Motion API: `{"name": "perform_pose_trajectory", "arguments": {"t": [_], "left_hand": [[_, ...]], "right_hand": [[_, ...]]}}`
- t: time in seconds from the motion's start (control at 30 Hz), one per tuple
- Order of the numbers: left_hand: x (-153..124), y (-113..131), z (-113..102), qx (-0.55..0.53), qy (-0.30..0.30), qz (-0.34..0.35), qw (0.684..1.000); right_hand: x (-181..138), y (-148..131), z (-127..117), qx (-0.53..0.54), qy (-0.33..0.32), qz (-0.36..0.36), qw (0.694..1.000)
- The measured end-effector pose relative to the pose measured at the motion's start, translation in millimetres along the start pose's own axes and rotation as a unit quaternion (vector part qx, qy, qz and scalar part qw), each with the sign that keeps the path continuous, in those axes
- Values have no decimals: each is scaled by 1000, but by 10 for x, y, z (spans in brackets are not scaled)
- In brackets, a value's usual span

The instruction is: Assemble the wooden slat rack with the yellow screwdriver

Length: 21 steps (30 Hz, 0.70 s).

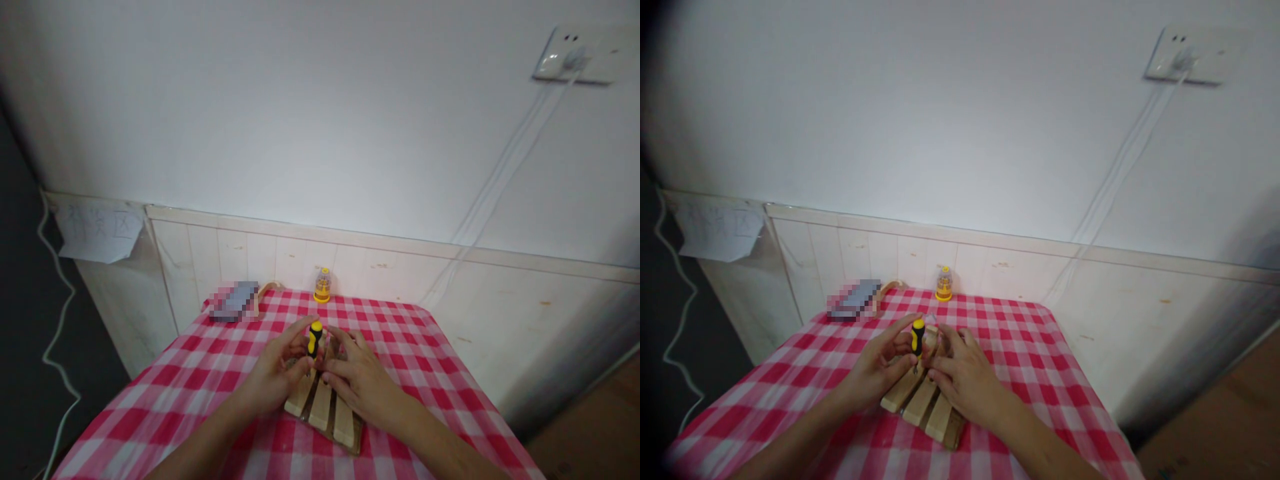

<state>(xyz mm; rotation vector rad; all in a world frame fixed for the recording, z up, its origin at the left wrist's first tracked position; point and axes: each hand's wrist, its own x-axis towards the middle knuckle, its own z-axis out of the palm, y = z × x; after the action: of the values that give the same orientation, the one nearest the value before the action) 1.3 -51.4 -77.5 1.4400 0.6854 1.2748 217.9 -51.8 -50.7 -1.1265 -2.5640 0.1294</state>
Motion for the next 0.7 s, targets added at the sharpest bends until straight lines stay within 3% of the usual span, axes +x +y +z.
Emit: {"name": "perform_pose_trajectory", "arguments": {"t": [0.17, 0.47, 0.6, 0.7], "left_hand": [[-17, 71, -22, -49, 64, 1, 997], [62, 508, -499, -31, 164, 14, 986], [311, 654, -319, -30, 114, 33, 992], [494, 600, -62, -22, 70, 48, 996]], "right_hand": [[6, 2, 0, 3, -4, 6, 1000], [2, -3, -12, 15, -7, 3, 1000], [-2, -11, -8, 16, -9, 10, 1000], [-7, -10, 3, 18, -3, 13, 1000]]}}
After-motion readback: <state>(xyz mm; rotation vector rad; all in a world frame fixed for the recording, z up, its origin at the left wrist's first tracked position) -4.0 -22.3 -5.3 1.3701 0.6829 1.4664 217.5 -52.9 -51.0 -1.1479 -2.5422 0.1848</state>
